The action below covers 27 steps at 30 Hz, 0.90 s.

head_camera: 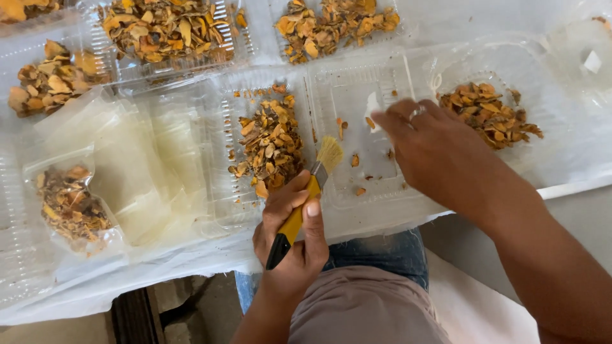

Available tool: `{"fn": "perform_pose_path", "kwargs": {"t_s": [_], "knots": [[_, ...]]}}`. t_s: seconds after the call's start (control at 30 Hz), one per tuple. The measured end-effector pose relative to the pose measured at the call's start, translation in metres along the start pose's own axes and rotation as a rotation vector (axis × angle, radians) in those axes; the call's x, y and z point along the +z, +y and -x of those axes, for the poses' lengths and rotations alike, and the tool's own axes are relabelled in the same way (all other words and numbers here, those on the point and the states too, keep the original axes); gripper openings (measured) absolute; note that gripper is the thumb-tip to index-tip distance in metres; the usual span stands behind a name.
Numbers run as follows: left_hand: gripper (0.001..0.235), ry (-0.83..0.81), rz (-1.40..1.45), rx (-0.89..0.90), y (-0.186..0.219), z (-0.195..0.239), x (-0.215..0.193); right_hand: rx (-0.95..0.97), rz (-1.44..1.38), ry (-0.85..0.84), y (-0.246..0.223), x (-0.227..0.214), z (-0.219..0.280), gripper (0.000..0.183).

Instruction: The person sits on the floor with a tray of dried mushroom pieces on their lap. They use a yellow brush to sweep the pieces into a pile and then pick them up by hand to transfer them into a clear plastic bag.

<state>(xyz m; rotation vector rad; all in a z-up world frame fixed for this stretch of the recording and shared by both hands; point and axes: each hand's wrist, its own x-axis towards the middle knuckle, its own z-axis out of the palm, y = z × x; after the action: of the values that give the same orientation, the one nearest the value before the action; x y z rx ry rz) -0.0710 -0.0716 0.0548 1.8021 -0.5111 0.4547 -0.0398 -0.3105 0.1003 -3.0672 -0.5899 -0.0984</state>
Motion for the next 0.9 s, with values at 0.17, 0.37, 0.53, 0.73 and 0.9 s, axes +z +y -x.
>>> {"fn": "perform_pose_path", "kwargs": {"t_s": [0.17,0.37,0.53,0.73,0.9], "knots": [[0.016,0.12,0.075,0.029,0.001,0.003,0.006,0.295,-0.343,-0.437,-0.015,-0.009,-0.051,0.068],[0.018,0.153,0.086,0.027,-0.002,0.005,0.007,-0.076,-0.329,-0.183,-0.022,0.015,-0.016,0.068],[0.017,0.138,0.105,0.038,-0.005,0.006,0.006,0.0,-0.438,-0.184,-0.012,-0.005,0.017,0.046],[0.018,0.117,0.1,0.034,-0.004,0.006,0.006,0.227,-0.394,-0.478,-0.021,-0.009,0.007,0.077],[0.018,0.119,0.085,0.042,-0.002,0.005,0.007,0.037,-0.356,-0.378,-0.022,0.014,0.004,0.048]]}}
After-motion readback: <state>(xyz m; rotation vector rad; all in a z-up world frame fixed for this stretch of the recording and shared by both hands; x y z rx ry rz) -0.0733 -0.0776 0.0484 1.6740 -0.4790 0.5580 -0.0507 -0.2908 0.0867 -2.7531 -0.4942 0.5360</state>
